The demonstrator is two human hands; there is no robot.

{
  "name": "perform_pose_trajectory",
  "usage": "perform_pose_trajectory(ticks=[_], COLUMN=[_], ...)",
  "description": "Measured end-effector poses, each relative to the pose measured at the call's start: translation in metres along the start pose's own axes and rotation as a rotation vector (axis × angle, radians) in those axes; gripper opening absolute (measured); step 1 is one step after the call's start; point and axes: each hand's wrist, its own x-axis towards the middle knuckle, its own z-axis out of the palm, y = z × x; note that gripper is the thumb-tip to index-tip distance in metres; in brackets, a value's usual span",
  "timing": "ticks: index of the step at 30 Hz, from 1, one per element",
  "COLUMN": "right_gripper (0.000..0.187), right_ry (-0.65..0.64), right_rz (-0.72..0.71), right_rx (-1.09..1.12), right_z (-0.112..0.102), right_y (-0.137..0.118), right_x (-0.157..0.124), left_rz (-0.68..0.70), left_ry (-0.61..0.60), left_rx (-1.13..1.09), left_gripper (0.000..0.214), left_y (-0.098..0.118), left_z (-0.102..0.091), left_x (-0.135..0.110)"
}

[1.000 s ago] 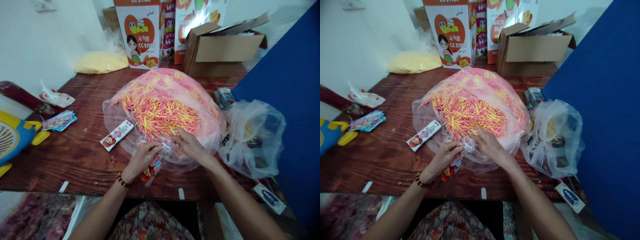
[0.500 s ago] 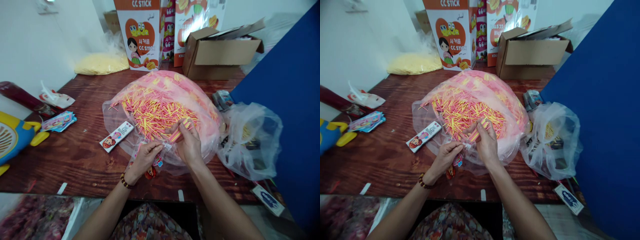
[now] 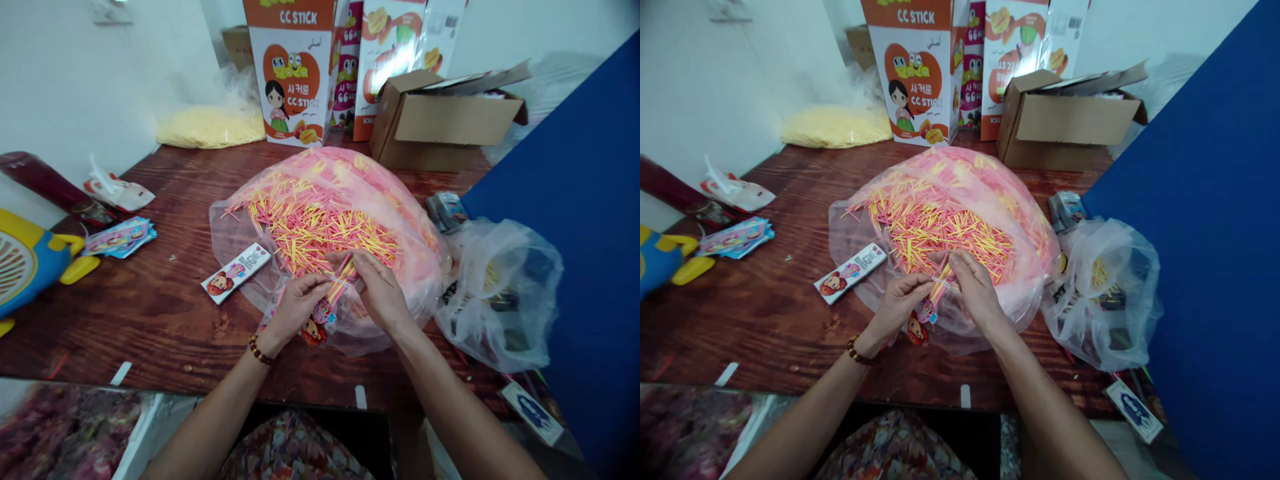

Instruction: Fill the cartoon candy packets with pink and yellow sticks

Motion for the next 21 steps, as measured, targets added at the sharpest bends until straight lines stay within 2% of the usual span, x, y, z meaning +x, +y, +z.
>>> perform_pose_trajectory(ticks=[4, 12, 18, 21], right_gripper=[0.025, 0.011, 0.011, 0.014], right_ry=[-0.041, -0.027, -0.012, -0.015], right_rz=[-0.014, -0.005, -0.114, -0.12], right_rx=[-0.123, -0.112, -0.11, -0.142], right_z=[-0.003, -0.002, 0.006, 0.007], right_y=[-0.007, -0.015, -0.03, -0.036], right_x=[0.004, 0.014, 0.023, 0.025], left_rz=[0.044, 0.073, 0.103, 0.12], left_ry=[0.017, 0.048, 0.088, 0.094], left_rx=[-0.018, -0.041, -0.085, -0.117], left_gripper=[0.014, 0.014, 0.014, 0.014], left_y=[0.001, -0.002, 0.004, 0.007], left_z=[0.0, -0.002, -0.003, -0.006], left_x=[0.002, 0.004, 0.006, 0.007])
